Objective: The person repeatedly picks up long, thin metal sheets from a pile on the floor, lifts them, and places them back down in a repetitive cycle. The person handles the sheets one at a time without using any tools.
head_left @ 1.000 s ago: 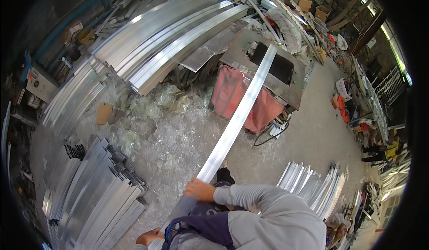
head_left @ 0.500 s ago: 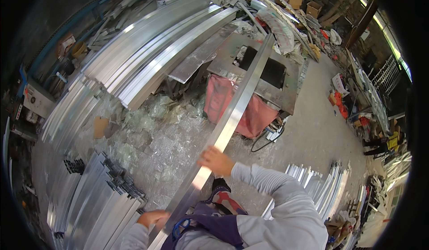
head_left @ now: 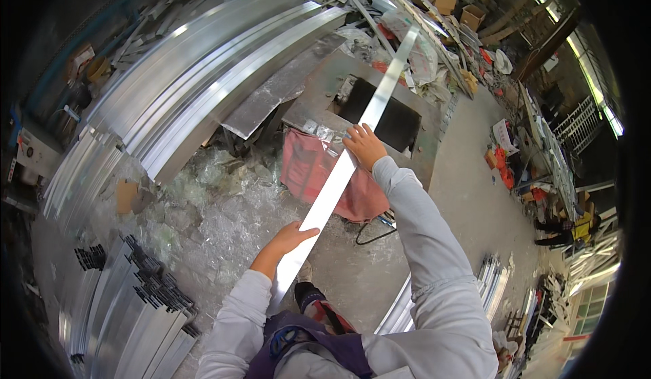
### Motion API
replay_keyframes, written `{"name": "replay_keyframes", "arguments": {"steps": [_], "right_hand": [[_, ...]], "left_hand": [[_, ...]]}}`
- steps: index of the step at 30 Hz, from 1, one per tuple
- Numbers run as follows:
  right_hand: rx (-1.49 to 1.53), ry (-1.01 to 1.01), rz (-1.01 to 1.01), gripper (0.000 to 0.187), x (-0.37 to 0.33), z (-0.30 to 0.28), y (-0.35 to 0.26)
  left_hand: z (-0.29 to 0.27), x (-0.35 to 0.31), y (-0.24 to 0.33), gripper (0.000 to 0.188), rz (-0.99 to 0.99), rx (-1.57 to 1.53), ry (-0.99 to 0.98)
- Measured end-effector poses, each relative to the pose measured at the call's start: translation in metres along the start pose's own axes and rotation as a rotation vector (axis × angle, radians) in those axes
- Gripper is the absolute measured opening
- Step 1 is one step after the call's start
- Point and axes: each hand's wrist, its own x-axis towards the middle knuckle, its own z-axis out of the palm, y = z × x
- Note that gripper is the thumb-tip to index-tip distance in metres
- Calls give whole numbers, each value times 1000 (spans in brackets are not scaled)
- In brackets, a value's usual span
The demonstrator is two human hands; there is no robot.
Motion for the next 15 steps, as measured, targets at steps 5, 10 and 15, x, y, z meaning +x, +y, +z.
{"name": "replay_keyframes", "arguments": {"steps": [5, 10, 15], "right_hand": [[151, -253, -315, 38, -2, 5, -84], [466, -144, -429, 22, -55, -40, -248], [642, 4, -550, 16, -97, -87, -430]], "left_hand": [[-4, -86, -108, 77, -107, -53, 42], [15, -238, -224, 62, -210, -255, 0], [42, -387, -377, 77, -574, -490, 283]]}}
